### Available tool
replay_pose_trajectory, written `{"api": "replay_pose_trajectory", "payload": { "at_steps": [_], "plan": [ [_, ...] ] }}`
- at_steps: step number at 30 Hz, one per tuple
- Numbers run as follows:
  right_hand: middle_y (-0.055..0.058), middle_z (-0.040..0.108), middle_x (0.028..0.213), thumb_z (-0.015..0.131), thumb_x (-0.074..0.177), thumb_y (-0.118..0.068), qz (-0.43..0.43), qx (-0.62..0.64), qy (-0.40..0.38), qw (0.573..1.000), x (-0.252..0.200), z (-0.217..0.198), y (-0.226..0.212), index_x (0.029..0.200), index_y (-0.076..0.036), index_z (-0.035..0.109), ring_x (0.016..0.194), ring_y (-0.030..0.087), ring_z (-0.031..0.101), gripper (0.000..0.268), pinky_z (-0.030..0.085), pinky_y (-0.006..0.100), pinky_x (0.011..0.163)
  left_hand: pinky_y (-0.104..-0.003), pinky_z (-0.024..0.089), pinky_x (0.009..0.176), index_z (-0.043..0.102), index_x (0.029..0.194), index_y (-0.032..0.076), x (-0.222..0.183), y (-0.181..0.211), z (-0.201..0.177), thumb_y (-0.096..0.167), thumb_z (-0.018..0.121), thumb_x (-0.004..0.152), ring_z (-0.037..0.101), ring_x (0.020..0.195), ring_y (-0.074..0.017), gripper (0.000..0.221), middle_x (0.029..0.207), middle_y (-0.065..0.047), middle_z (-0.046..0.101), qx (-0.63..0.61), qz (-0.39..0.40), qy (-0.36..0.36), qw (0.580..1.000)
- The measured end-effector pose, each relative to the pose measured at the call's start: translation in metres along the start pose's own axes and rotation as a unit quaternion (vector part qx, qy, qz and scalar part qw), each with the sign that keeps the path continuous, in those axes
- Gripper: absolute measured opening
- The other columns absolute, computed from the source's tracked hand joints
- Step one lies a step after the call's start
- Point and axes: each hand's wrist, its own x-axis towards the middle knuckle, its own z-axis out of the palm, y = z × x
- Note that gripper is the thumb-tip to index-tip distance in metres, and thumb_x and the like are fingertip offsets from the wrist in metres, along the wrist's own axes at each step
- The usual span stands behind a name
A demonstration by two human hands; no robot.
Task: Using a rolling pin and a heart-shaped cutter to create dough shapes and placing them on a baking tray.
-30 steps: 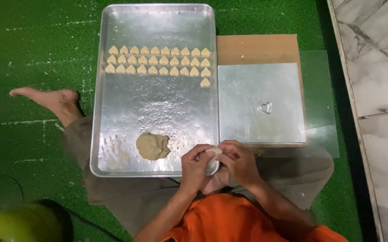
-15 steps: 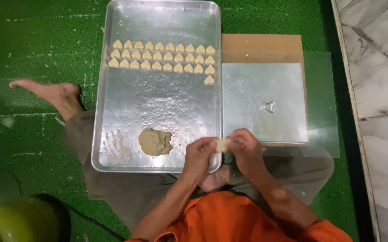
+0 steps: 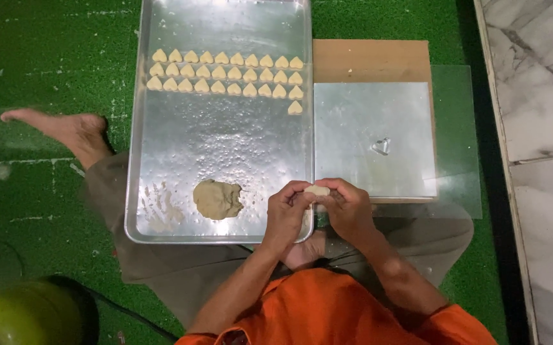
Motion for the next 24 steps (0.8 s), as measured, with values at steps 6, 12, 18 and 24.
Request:
{"api": "replay_pose_trajectory", "payload": {
  "at_steps": [6,12,18,24],
  "plan": [
    [0.013,0.074,0.093,0.071,0.092,-0.012,0.134,0.192,0.06,0.97,0.013,0.013,0.039,0.117,0.0,0.067,0.07,0.012,0.068,0.028,0.061,0.028,0.066,-0.024,0.055,0.058,0.076,0.109,-0.002,0.019,-0.033,0.001,0.013,0.078,0.092,0.063,0.061,-0.0121,0.023,0.077,-0.011,0.07,-0.085,-0.054,0.014,0.995],
    [0.014,0.076,0.108,0.077,0.09,-0.016,0.019,0.003,0.036,0.999,-0.002,-0.001,0.012,0.119,-0.003,0.077,0.085,0.017,0.072,0.032,0.058,0.037,0.076,-0.027,0.056,0.071,0.074,0.118,-0.002,0.009,-0.032,0.008,0.016,0.083,0.088,0.066,0.075,-0.012,0.036,0.088,-0.01,0.072,-0.065,-0.048,0.003,0.997],
    [0.013,0.077,0.089,0.069,0.095,-0.011,0.013,-0.021,0.001,1.0,-0.002,-0.007,0.029,0.111,-0.006,0.077,0.069,0.02,0.073,0.019,0.058,0.034,0.066,-0.028,0.054,0.077,0.076,0.118,0.003,0.005,-0.014,0.005,0.02,0.077,0.093,0.065,0.078,-0.0121,0.03,0.088,-0.009,0.074,0.045,-0.055,-0.04,0.997],
    [0.018,0.075,0.108,0.069,0.094,-0.021,0.082,0.086,0.023,0.993,0.002,0.008,0.025,0.127,-0.001,0.066,0.096,0.025,0.071,0.039,0.056,0.043,0.088,-0.022,0.051,0.06,0.076,0.109,0.002,0.02,-0.036,0.011,0.019,0.072,0.096,0.062,0.059,-0.0118,0.021,0.078,-0.008,0.069,-0.08,-0.073,0.071,0.992]
  ]
}}
